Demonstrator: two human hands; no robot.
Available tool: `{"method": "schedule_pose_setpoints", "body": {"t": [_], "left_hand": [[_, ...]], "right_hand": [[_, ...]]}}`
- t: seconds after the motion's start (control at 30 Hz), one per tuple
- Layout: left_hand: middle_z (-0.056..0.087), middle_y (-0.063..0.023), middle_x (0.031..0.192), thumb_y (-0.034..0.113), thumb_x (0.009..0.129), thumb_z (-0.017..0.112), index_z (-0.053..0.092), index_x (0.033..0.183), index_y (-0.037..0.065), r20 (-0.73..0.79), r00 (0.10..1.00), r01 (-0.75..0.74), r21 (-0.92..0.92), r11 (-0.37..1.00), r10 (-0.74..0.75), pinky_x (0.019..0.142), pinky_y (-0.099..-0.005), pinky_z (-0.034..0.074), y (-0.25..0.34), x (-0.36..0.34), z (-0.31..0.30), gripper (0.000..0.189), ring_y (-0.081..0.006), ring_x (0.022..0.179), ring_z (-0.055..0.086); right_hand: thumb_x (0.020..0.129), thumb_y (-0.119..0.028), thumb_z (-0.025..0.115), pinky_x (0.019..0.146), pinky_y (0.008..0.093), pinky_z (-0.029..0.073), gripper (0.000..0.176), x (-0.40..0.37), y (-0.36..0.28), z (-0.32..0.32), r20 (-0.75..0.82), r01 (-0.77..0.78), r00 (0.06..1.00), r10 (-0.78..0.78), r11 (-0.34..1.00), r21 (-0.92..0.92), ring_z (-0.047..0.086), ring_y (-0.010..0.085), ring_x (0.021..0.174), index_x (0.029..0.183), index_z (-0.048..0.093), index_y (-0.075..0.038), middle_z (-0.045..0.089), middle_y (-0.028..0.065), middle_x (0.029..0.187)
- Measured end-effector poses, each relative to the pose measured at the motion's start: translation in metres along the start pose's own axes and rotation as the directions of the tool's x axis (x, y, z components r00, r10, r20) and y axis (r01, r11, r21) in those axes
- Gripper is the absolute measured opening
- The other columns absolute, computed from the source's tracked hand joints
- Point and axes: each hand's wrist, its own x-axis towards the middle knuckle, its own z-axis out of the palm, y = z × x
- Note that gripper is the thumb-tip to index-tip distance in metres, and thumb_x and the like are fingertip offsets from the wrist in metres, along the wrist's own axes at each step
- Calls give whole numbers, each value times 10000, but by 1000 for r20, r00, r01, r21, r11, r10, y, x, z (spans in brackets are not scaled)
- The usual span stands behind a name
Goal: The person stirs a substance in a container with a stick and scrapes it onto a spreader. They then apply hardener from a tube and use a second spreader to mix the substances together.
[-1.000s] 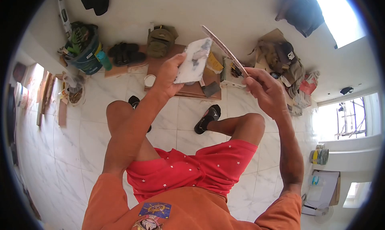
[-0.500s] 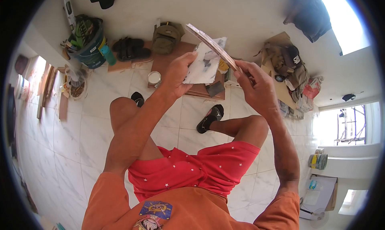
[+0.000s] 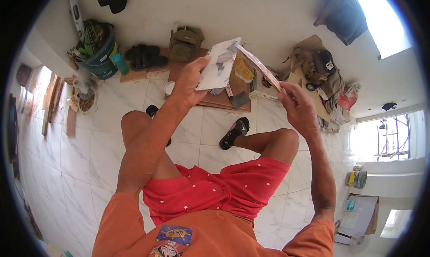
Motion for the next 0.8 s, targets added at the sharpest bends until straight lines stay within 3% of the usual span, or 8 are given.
{"method": "schedule_pose_setpoints", "body": {"t": [0.1,0.27,0.4,0.67,0.8], "left_hand": [[654,-117,1150,197,1035,482,554,1241,12,-39,999,-4,-8,1000,4,812,-375,588,1,-3,5,286,-213,970,690],[659,-112,1131,207,1030,499,561,1231,10,-48,999,-2,43,999,4,809,-372,588,2,-7,8,288,-212,964,691],[642,-138,1053,188,1040,458,542,1174,-23,12,1000,-13,37,999,12,695,-381,596,-2,-3,5,263,-220,898,688],[648,-138,1028,184,1041,454,526,1203,-33,-10,1000,-18,26,999,19,612,-388,591,1,-8,11,280,-219,853,692],[655,-121,1097,203,1024,504,563,1194,13,27,1000,-5,72,997,3,719,-399,588,1,-7,4,261,-228,940,693]], "right_hand": [[950,-71,671,668,236,465,269,-6,9,-7,6,-33,999,33,999,-3,569,73,741,1208,639,-6,644,27,874],[991,-115,625,645,221,455,271,-11,7,-11,81,-149,988,133,958,245,565,64,748,1235,628,4,660,17,910],[1031,-171,559,637,223,472,288,-11,-5,-12,177,-225,969,170,904,362,586,76,754,1240,624,16,677,33,925],[1054,-243,485,589,229,478,339,-7,-18,-15,286,-314,933,218,883,350,602,86,707,1201,636,23,683,51,889],[1059,-254,462,570,219,468,352,-3,-25,-15,299,-339,922,247,888,311,598,77,687,1191,639,21,680,43,864]]}}
